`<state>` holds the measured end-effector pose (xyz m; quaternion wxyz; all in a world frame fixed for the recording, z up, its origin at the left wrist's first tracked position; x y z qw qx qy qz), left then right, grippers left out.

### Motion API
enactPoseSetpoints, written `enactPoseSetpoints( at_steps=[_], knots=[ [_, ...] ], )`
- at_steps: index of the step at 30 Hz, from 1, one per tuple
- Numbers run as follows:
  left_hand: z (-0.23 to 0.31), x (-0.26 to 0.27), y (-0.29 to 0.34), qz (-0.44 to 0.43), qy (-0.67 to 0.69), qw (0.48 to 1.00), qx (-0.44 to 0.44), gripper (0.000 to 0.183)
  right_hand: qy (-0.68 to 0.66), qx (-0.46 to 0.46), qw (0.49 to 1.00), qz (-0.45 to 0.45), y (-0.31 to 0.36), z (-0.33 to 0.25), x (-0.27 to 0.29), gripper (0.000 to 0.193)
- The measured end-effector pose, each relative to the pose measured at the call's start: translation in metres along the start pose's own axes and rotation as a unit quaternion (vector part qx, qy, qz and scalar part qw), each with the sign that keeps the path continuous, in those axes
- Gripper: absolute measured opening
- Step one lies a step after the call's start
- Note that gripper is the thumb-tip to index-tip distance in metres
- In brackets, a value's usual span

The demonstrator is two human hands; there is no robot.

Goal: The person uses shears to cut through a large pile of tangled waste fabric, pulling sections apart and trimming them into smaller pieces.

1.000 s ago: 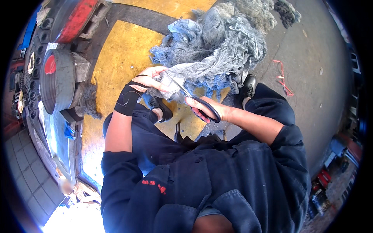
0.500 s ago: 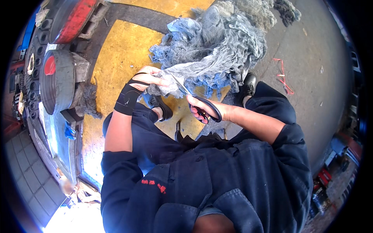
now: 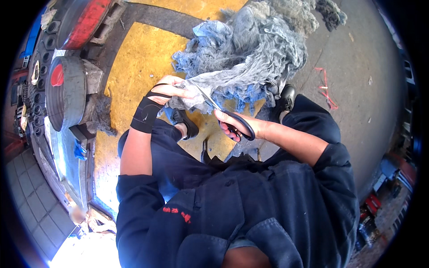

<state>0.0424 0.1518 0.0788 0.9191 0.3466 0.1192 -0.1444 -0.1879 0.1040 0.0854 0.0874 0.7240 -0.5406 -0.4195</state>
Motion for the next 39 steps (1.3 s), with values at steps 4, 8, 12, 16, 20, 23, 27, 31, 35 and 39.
enactPoseSetpoints(
  at_steps=[4, 8, 12, 16, 20, 23, 27, 31, 35, 39],
  knots=[
    [-0.005, 0.006, 0.001, 0.015, -0.006, 1.0, -0.001, 0.032, -0.031, 0.0, 0.999, -0.035, 0.001, -0.003, -0.003, 0.063],
    [-0.009, 0.007, 0.0, 0.014, -0.017, 1.0, -0.011, 0.032, -0.048, -0.013, 0.998, -0.027, 0.0, 0.004, -0.002, 0.064],
    [-0.003, 0.003, 0.001, 0.004, -0.006, 1.0, -0.002, 0.035, -0.045, -0.043, 0.998, 0.015, 0.005, -0.002, -0.002, 0.065],
    [-0.006, 0.006, 0.001, 0.002, 0.004, 1.0, 0.006, 0.036, -0.041, -0.034, 0.999, 0.012, 0.007, -0.003, -0.003, 0.068],
    [-0.005, 0.011, 0.004, 0.028, -0.006, 1.0, 0.001, 0.035, 0.095, -0.093, 0.991, -0.017, 0.009, 0.008, -0.001, 0.077],
    [-0.003, 0.016, 0.006, 0.04, -0.03, 0.999, -0.001, 0.035, 0.355, -0.161, 0.921, 0.004, 0.012, 0.036, 0.009, 0.095],
    [-0.013, 0.018, 0.008, 0.044, -0.006, 0.999, 0.004, 0.031, 0.458, -0.268, 0.847, -0.031, 0.047, -0.006, 0.012, 0.103],
    [-0.019, 0.023, 0.007, 0.047, -0.007, 0.999, 0.013, 0.029, 0.233, -0.171, 0.951, -0.114, 0.048, -0.005, 0.017, 0.082],
    [-0.023, 0.021, 0.004, 0.039, 0.0, 0.999, 0.028, 0.034, 0.111, -0.086, 0.989, -0.035, 0.025, 0.008, 0.014, 0.073],
    [-0.017, 0.018, 0.005, 0.039, 0.003, 0.999, 0.022, 0.035, 0.05, -0.078, 0.996, -0.019, 0.02, 0.002, 0.007, 0.073]
  ],
)
Point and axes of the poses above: each hand's wrist, its own y-axis away from the middle knuckle, its own x-axis out of the back of the hand, z = x × y, the point moved 4 cm from there along -y, towards the middle knuckle, and after that the axes turned 14 degrees about -z, right-handed, at the moved point
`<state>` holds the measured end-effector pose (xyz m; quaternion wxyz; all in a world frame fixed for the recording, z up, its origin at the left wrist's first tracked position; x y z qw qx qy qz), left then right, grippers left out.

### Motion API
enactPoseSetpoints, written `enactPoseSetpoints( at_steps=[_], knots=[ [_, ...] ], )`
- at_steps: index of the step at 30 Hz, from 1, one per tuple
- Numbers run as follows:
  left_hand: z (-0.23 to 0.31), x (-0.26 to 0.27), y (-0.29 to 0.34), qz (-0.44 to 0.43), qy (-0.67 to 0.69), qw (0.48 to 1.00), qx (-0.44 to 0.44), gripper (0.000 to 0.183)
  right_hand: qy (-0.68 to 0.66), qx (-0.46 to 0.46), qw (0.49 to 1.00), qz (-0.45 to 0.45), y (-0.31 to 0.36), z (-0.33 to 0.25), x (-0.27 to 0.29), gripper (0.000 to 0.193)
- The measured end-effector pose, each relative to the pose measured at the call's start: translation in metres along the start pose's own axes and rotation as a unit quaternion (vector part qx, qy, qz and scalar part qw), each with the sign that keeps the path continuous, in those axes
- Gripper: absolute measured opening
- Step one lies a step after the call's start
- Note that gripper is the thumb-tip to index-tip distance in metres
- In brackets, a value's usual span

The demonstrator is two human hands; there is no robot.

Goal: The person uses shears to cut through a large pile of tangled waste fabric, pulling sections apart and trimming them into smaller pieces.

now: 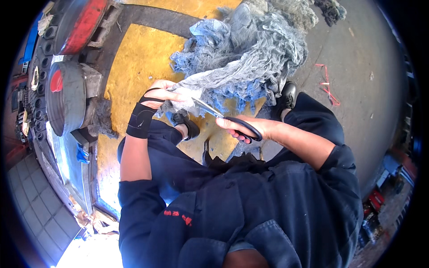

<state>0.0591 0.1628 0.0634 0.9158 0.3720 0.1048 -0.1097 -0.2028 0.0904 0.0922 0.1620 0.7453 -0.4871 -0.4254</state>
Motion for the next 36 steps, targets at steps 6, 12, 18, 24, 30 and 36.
enactPoseSetpoints(
  at_steps=[6, 12, 18, 24, 30, 36],
  knots=[
    [0.006, -0.005, 0.004, -0.012, -0.018, 1.0, -0.009, 0.033, -0.026, 0.007, 1.0, 0.002, -0.008, -0.003, 0.002, 0.072],
    [0.01, -0.011, 0.004, -0.012, 0.001, 1.0, -0.003, 0.032, -0.043, 0.037, 0.997, 0.043, -0.024, -0.016, 0.002, 0.072],
    [0.015, -0.014, 0.006, -0.025, 0.022, 0.999, -0.022, 0.031, -0.006, 0.04, 0.996, 0.077, -0.031, -0.031, 0.004, 0.075],
    [0.015, -0.011, 0.008, -0.026, 0.006, 0.999, -0.023, 0.033, 0.026, 0.051, 0.995, 0.077, -0.026, -0.035, 0.0, 0.074],
    [0.009, -0.01, 0.004, -0.024, 0.015, 0.999, -0.018, 0.035, -0.058, 0.066, 0.996, 0.027, -0.039, -0.022, 0.002, 0.07],
    [0.013, -0.014, 0.006, -0.015, 0.011, 1.0, -0.016, 0.034, -0.09, 0.045, 0.994, 0.028, -0.033, -0.033, -0.001, 0.069]
  ],
)
Point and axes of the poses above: each hand's wrist, its own y-axis away from the middle knuckle, its own x-axis out of the back of the hand, z = x × y, the point moved 4 cm from there along -y, towards the middle knuckle, and after that the axes turned 14 degrees about -z, right-handed, at the moved point
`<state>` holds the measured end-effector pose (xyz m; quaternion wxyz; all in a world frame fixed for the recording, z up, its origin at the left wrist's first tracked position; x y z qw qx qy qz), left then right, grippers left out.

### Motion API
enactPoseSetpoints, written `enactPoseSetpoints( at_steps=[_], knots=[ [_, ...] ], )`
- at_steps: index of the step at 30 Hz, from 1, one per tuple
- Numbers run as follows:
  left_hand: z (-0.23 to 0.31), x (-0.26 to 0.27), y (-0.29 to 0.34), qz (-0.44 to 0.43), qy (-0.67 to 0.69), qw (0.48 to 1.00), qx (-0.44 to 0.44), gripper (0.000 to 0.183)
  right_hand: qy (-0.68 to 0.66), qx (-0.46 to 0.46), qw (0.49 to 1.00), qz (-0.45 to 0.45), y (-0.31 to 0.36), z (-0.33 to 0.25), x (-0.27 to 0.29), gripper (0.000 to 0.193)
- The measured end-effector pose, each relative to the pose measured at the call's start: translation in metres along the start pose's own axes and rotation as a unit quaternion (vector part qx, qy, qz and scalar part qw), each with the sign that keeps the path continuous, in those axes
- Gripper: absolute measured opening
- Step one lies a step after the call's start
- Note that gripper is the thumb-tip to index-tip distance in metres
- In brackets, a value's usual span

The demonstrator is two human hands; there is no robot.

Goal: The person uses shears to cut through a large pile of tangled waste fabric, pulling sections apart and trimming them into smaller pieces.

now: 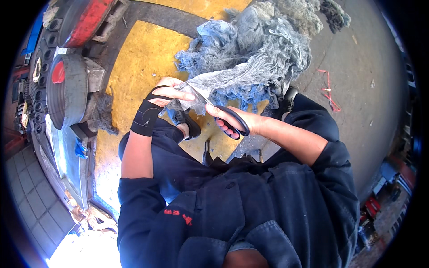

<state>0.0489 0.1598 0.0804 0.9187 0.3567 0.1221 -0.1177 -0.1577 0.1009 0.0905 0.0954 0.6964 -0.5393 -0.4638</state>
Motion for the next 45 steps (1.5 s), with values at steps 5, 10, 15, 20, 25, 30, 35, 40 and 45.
enactPoseSetpoints(
  at_steps=[5, 10, 15, 20, 25, 30, 35, 40, 45],
  knots=[
    [-0.006, 0.008, -0.001, 0.022, -0.041, 0.999, 0.018, 0.032, 0.0, -0.002, 1.0, 0.026, 0.003, 0.001, -0.005, 0.068],
    [0.004, -0.002, 0.002, 0.015, -0.031, 0.999, 0.016, 0.03, 0.013, -0.007, 1.0, 0.014, -0.007, 0.014, 0.002, 0.069],
    [0.006, -0.011, 0.002, 0.002, -0.006, 1.0, 0.008, 0.027, 0.031, -0.022, 0.999, 0.009, -0.011, 0.005, 0.002, 0.071],
    [0.008, -0.006, 0.003, 0.025, -0.023, 0.999, 0.023, 0.026, 0.093, 0.0, 0.995, 0.029, -0.006, -0.004, 0.004, 0.073],
    [0.007, -0.006, 0.004, 0.001, 0.023, 1.0, 0.016, 0.027, 0.085, 0.012, 0.996, 0.033, -0.001, -0.004, 0.0, 0.074],
    [0.004, -0.008, 0.002, -0.009, 0.013, 1.0, 0.003, 0.029, 0.06, 0.012, 0.998, 0.031, -0.007, 0.006, 0.001, 0.074],
    [0.0, -0.012, 0.0, -0.001, 0.0, 1.0, -0.006, 0.025, 0.057, 0.007, 0.998, 0.039, -0.014, 0.003, 0.004, 0.075],
    [-0.003, -0.007, -0.002, 0.018, 0.01, 1.0, 0.006, 0.027, 0.141, 0.006, 0.988, 0.067, -0.015, -0.003, 0.009, 0.076],
    [0.002, -0.008, 0.002, 0.028, 0.002, 0.999, 0.019, 0.027, 0.147, 0.028, 0.986, 0.068, -0.006, -0.007, 0.003, 0.075]
  ],
)
Point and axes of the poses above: each hand's wrist, its own y-axis away from the middle knuckle, its own x-axis out of the back of the hand, z = x × y, the point moved 4 cm from there along -y, towards the middle knuckle, and after that the axes turned 14 degrees about -z, right-handed, at the moved point
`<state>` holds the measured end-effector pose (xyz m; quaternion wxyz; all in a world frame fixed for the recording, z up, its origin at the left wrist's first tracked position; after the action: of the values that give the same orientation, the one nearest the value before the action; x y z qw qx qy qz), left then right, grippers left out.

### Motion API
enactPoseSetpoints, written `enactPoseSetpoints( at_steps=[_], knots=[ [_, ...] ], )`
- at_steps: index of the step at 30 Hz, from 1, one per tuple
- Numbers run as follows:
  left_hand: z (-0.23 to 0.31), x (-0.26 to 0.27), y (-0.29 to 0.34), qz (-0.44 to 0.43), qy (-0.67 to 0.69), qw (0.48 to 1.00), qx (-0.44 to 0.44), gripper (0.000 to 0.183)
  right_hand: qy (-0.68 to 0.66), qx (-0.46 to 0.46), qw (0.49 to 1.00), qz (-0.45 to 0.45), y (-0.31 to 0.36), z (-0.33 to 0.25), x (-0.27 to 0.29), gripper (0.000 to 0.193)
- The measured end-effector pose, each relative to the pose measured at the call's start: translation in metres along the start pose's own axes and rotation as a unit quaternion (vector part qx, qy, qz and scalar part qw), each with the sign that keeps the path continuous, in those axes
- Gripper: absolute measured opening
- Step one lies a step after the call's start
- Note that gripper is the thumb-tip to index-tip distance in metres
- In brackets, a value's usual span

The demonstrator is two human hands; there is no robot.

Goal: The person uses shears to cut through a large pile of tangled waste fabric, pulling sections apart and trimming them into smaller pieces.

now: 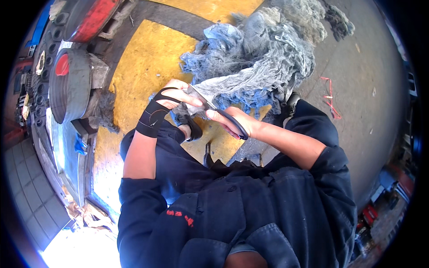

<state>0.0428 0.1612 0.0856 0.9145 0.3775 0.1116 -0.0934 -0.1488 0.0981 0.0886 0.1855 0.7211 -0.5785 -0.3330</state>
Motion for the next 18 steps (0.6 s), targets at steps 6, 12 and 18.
enactPoseSetpoints(
  at_steps=[6, 12, 18],
  knots=[
    [-0.008, 0.0, -0.009, -0.002, -0.079, 0.997, 0.024, 0.031, -0.022, 0.011, 0.999, -0.027, -0.011, 0.006, 0.006, 0.072],
    [0.0, -0.003, -0.007, -0.038, -0.06, 0.997, -0.014, 0.031, -0.072, 0.022, 0.997, -0.019, -0.004, 0.002, 0.0, 0.067],
    [0.014, -0.016, -0.007, -0.037, -0.124, 0.99, -0.052, 0.037, -0.168, 0.038, 0.985, -0.019, -0.014, 0.009, 0.002, 0.071]
  ],
)
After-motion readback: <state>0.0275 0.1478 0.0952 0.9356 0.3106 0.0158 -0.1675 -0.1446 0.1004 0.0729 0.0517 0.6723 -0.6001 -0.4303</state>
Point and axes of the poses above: each hand's wrist, its own y-axis away from the middle knuckle, its own x-axis out of the back of the hand, z = x × y, the point moved 4 cm from there along -y, towards the middle knuckle, and after that the axes turned 14 degrees about -z, right-handed, at the moved point
